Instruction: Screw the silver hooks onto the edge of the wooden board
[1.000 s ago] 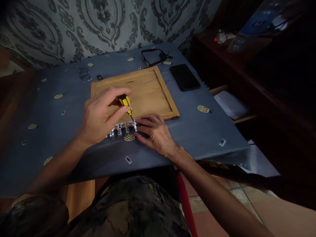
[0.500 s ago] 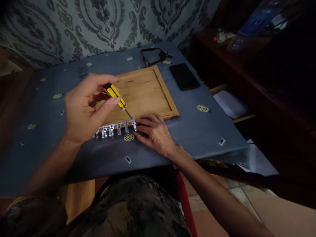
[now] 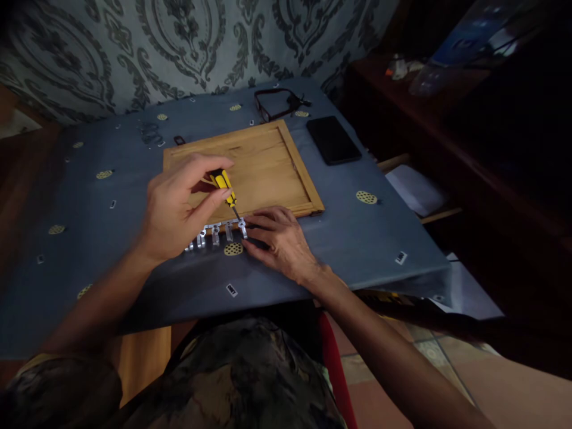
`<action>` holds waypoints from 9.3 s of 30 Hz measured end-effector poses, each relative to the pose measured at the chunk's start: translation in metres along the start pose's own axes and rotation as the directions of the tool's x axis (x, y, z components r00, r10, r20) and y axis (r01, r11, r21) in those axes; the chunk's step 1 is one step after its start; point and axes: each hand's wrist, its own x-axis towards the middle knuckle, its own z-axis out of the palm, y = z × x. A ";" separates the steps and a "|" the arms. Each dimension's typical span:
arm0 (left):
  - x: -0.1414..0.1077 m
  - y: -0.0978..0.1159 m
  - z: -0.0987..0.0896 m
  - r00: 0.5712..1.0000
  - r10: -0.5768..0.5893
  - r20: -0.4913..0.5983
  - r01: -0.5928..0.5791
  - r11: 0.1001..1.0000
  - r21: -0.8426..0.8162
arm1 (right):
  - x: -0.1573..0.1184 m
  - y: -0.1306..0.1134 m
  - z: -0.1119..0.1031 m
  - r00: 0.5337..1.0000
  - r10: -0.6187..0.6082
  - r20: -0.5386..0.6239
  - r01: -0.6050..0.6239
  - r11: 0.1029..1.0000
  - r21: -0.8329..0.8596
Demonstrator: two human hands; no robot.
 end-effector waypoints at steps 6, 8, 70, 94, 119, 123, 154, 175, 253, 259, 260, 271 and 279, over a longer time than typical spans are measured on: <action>0.001 0.000 0.001 0.999 0.045 -0.019 -0.045 0.999 -0.012 | 0.000 0.000 -0.001 0.999 -0.037 -0.015 0.036 0.999 -0.018; 0.001 0.000 0.001 0.998 0.065 -0.013 -0.065 0.998 -0.016 | 0.000 0.000 -0.001 0.999 -0.041 -0.013 0.041 0.999 -0.019; 0.002 0.000 -0.004 0.998 0.066 0.016 -0.066 0.998 -0.001 | 0.000 0.000 -0.001 0.998 -0.053 -0.023 0.052 0.999 -0.016; 0.001 -0.001 0.003 0.989 0.136 -0.051 -0.134 0.990 0.044 | 0.001 0.000 -0.001 0.998 -0.053 -0.019 0.052 0.999 -0.014; 0.004 0.001 -0.012 0.993 0.065 -0.094 -0.073 0.994 -0.080 | 0.001 0.000 -0.001 0.999 -0.046 -0.023 0.046 0.999 -0.025; 0.005 0.003 -0.019 0.996 0.002 -0.091 -0.008 0.998 -0.070 | 0.000 0.000 -0.001 0.999 -0.035 -0.019 0.035 0.999 -0.014; 0.001 0.000 -0.003 0.996 0.083 0.038 -0.084 0.996 0.026 | 0.001 -0.001 -0.003 1.000 -0.008 0.005 0.008 1.000 -0.002; 0.005 -0.009 -0.009 0.991 0.087 0.105 -0.081 0.995 -0.060 | 0.002 -0.002 -0.002 1.000 -0.013 -0.012 0.013 1.000 -0.006; 0.002 -0.006 0.006 0.996 0.092 -0.002 -0.092 0.995 -0.043 | 0.001 0.000 -0.001 1.000 -0.022 -0.007 0.022 1.000 -0.008; 0.001 -0.008 0.004 0.995 0.100 -0.006 -0.100 0.995 -0.014 | 0.000 0.000 -0.001 1.000 -0.010 0.004 0.010 1.000 0.001; 0.001 -0.008 0.004 0.996 0.094 -0.004 -0.094 0.996 -0.014 | 0.000 0.000 -0.001 1.000 -0.008 0.003 0.008 1.000 0.005; 0.003 -0.008 0.001 0.995 0.104 0.004 -0.104 0.993 -0.048 | 0.001 0.000 -0.002 1.000 0.003 0.008 -0.003 1.000 0.004; 0.005 -0.003 -0.008 0.992 0.109 -0.067 -0.113 0.992 -0.062 | 0.001 0.000 -0.001 0.999 -0.032 -0.015 0.032 0.999 -0.010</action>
